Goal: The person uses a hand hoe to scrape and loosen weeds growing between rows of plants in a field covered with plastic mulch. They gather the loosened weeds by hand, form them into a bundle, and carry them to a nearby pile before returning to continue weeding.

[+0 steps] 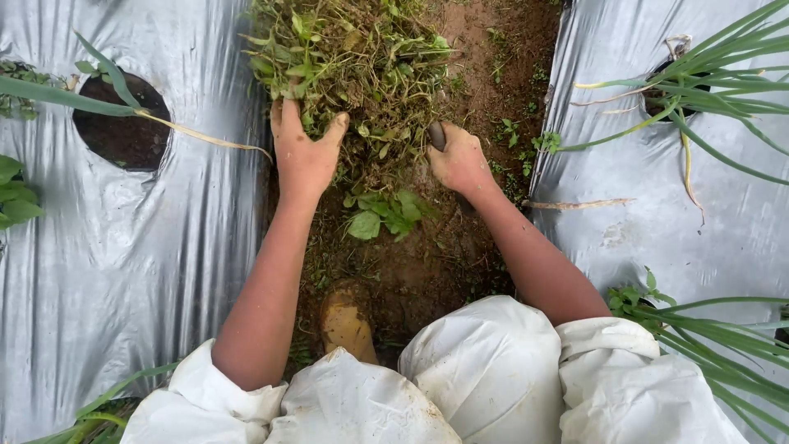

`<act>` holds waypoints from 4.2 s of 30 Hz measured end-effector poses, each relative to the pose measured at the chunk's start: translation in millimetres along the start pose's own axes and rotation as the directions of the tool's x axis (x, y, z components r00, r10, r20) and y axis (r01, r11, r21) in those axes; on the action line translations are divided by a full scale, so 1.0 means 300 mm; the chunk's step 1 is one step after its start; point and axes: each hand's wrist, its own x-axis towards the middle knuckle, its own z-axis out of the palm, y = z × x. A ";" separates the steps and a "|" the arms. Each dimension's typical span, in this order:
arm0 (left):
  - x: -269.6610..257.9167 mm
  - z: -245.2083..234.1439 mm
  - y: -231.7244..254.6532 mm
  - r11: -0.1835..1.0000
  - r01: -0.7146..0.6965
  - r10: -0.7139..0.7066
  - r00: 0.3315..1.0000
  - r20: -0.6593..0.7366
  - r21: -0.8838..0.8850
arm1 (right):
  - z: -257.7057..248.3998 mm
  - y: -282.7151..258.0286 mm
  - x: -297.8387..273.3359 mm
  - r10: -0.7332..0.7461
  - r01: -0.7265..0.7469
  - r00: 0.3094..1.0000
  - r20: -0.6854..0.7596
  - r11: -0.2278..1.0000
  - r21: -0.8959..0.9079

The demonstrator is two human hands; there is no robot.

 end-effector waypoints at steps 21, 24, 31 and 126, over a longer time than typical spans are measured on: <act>-0.162 -0.211 -0.105 0.704 -0.707 0.552 0.606 -0.573 -0.069 | 0.239 0.180 -0.247 -0.356 0.500 0.862 0.362 0.720 -0.482; -0.159 -0.204 -0.140 0.733 -0.673 0.508 0.641 -0.575 -0.102 | 0.172 0.160 -0.057 -0.167 0.239 0.969 0.180 0.800 -0.550; -0.154 -0.198 -0.171 0.761 -0.648 0.586 0.662 -0.467 0.035 | 0.109 0.122 0.028 -0.229 0.246 0.969 0.097 0.824 -0.511; 0.513 0.051 0.115 0.797 -0.585 0.512 0.787 -0.343 -0.151 | -0.317 0.249 0.518 0.003 -0.007 0.987 0.159 1.000 0.021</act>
